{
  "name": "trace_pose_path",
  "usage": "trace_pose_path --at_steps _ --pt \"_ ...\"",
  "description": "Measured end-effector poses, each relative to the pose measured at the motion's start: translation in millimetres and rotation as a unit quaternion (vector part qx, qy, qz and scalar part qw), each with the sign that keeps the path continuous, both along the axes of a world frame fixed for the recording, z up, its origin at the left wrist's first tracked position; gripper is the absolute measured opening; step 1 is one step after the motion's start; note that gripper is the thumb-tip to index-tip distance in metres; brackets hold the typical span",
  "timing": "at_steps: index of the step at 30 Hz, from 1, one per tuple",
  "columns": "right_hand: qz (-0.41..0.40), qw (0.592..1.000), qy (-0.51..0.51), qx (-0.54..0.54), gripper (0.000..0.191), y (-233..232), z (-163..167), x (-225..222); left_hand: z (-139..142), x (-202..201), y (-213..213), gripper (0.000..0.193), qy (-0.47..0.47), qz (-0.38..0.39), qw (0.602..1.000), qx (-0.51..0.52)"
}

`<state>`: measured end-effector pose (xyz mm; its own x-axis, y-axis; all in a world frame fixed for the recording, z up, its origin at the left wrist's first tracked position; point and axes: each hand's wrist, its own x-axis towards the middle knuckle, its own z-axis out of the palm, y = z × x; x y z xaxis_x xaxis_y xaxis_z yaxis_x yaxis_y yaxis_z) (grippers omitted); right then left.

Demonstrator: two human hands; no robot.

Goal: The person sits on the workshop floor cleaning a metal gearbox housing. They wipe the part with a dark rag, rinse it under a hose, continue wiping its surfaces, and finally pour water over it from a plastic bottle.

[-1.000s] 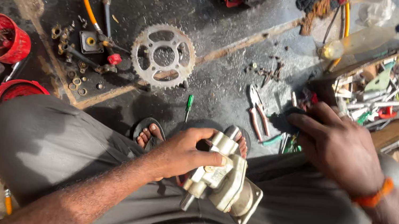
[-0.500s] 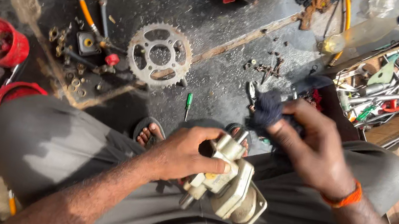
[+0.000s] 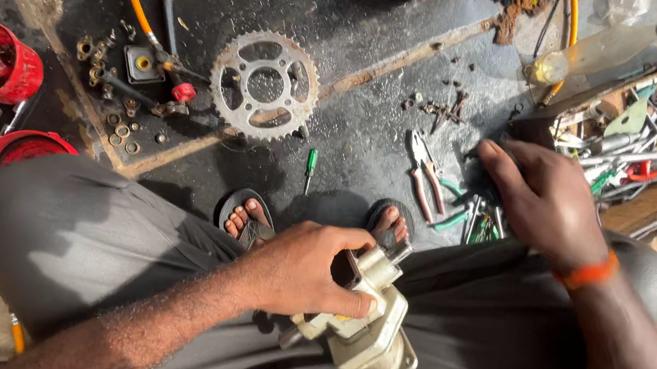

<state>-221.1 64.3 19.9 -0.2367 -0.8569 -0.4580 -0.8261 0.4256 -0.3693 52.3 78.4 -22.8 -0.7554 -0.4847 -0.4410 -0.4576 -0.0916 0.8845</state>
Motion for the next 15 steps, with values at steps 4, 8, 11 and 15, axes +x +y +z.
trace_pose_path --at_steps 4,8,11,15 --pt "0.041 0.941 -0.314 -0.122 0.023 29.2 6.5 5.1 -2.0 -1.0 0.1 0.063 0.007 0.003 0.999 -0.031" --pt "0.058 0.891 -0.440 -0.100 0.025 65.2 -12.8 43.5 -4.2 -3.1 0.6 0.059 0.018 -0.018 0.999 -0.020" --pt "0.140 0.888 -0.433 -0.056 0.030 80.7 -11.0 41.7 -5.7 -2.3 2.1 0.058 -0.004 -0.026 0.999 -0.021" --pt "0.173 0.898 -0.405 -0.023 0.038 84.8 -7.0 22.1 -7.4 -3.7 4.3 0.058 0.003 -0.025 1.000 -0.005"
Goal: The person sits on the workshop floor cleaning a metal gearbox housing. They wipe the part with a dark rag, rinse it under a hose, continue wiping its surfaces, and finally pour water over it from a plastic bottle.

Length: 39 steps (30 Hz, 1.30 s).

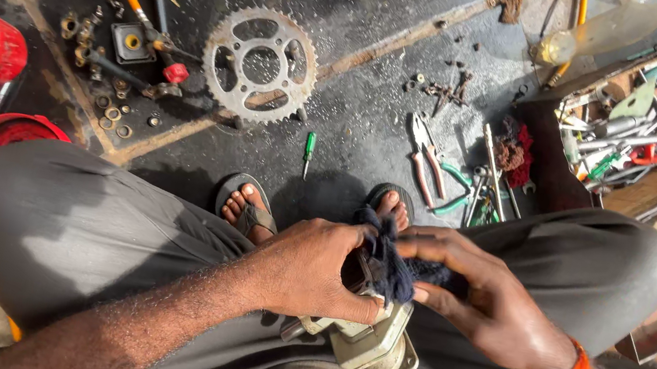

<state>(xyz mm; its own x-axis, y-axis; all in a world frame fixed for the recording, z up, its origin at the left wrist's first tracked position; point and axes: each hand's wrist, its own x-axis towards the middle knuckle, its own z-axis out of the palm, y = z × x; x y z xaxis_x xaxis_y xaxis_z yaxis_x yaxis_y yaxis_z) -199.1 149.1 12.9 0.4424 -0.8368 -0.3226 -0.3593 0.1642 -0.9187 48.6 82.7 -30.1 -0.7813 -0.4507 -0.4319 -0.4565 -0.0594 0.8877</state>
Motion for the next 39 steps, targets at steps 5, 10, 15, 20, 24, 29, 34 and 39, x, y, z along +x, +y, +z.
trace_pose_path --at_steps 5,10,15,20,24,29,34,39 --pt "0.018 0.993 0.109 -0.040 0.034 -10.0 -0.9 -0.5 5.5 -5.6 2.8 0.060 -0.002 -0.005 1.000 -0.017" --pt "0.029 0.964 0.244 -0.098 0.034 -14.4 6.9 11.1 13.4 -10.0 1.1 0.059 -0.062 -0.060 0.996 -0.009" --pt "0.018 0.953 0.283 -0.109 0.032 -11.8 0.8 7.5 14.6 -13.8 -0.6 0.054 -0.070 -0.042 0.996 0.036" --pt "-0.182 0.923 0.256 -0.222 0.031 -9.8 9.5 -15.6 10.7 -6.3 -6.9 0.047 -0.007 0.035 0.999 0.029" --pt "-0.324 0.937 0.129 -0.009 0.032 -0.6 23.8 -6.6 3.3 -4.8 -10.3 0.044 0.003 0.161 0.986 0.044" --pt "-0.117 0.847 0.416 -0.309 0.037 19.1 1.2 63.3 -7.0 -15.2 -5.4 0.039 0.016 0.307 0.951 0.041" --pt "-0.045 0.846 0.417 -0.330 0.036 19.9 -8.5 71.9 -18.7 -19.3 -21.5 0.042 0.085 0.518 0.817 0.239" --pt "-0.323 0.933 0.132 -0.086 0.018 3.0 0.5 58.0 -22.6 -12.2 -35.7 0.050 0.139 0.601 0.775 0.140"
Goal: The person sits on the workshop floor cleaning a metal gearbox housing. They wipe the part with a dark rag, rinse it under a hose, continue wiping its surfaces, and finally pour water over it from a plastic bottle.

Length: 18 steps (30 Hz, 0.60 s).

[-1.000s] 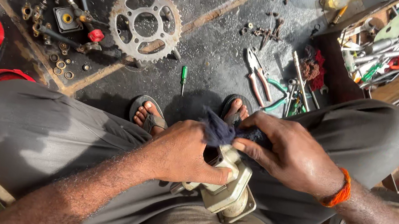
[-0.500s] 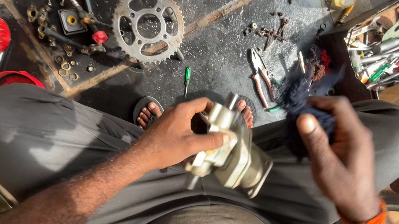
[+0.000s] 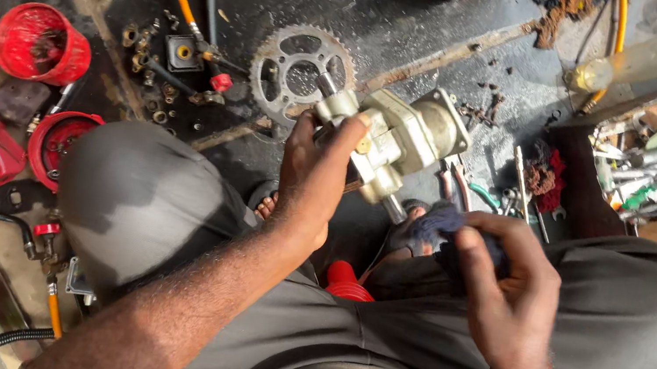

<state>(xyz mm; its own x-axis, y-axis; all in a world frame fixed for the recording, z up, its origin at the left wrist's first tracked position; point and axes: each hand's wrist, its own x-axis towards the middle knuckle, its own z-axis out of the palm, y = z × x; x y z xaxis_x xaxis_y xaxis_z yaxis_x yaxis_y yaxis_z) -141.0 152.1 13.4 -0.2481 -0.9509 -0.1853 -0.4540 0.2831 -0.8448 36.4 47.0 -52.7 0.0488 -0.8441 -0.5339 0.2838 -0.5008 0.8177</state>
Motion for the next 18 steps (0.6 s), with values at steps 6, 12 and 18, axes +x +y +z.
trace_pose_path --at_steps 6,12,18 --pt "0.086 0.913 0.314 -0.245 0.030 -24.2 -27.9 66.9 4.7 -13.1 -1.5 0.051 0.025 0.071 0.997 -0.009" --pt "0.265 0.822 0.397 -0.312 0.034 -23.8 -48.3 44.1 10.3 -15.3 -18.2 0.046 0.148 0.132 0.978 0.068" --pt "0.100 0.944 0.178 -0.258 0.009 -7.5 -39.9 9.5 28.8 6.7 -40.4 0.044 0.150 0.087 0.977 0.123"
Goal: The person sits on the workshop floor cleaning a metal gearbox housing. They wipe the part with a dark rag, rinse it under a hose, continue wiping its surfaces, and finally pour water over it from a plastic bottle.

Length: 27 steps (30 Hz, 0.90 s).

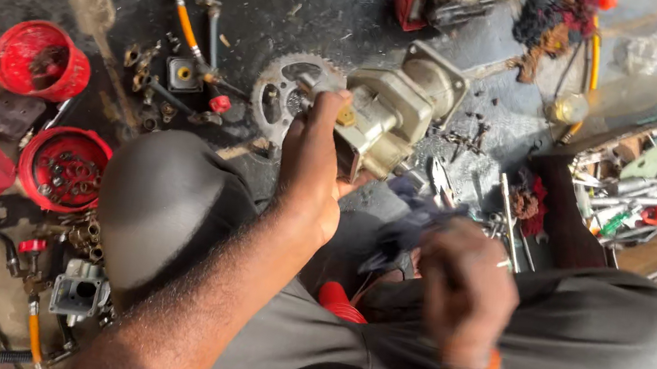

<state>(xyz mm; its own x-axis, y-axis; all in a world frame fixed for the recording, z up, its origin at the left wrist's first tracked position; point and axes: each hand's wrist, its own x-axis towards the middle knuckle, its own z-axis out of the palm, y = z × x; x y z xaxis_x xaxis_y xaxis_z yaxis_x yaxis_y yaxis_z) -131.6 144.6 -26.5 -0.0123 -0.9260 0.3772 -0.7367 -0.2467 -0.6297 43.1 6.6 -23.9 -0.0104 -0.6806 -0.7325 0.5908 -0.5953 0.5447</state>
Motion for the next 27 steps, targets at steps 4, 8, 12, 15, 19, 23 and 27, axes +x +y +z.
trace_pose_path --at_steps 4,8,12,15,19,23,27 --pt "-0.082 0.916 -0.392 0.011 0.038 -10.9 7.1 -0.3 3.9 2.1 4.8 0.046 -0.025 0.031 0.997 -0.059" --pt "-0.076 0.950 -0.300 0.032 0.048 -22.6 -6.0 26.3 1.2 -6.9 14.7 0.043 -0.063 0.024 0.991 -0.115" --pt "-0.094 0.994 0.051 0.026 0.042 -29.0 -24.1 43.8 -1.6 -12.9 21.8 0.040 -0.067 0.033 0.990 -0.116" --pt "-0.048 0.996 0.071 -0.013 0.048 -31.2 -26.2 37.4 -4.2 -11.6 23.5 0.041 -0.044 0.057 0.993 -0.089" --pt "0.001 0.945 -0.261 0.200 0.043 -34.0 -18.7 24.6 -8.5 -5.7 21.8 0.043 -0.047 0.032 0.997 -0.057" --pt "0.050 0.929 -0.319 0.179 0.035 -36.4 -19.1 26.0 -9.4 -5.8 21.9 0.044 -0.042 0.020 0.998 -0.043" --pt "-0.093 0.732 -0.617 0.275 0.031 -37.3 -29.8 29.9 -5.2 -9.4 20.1 0.044 -0.068 0.026 0.988 -0.133"
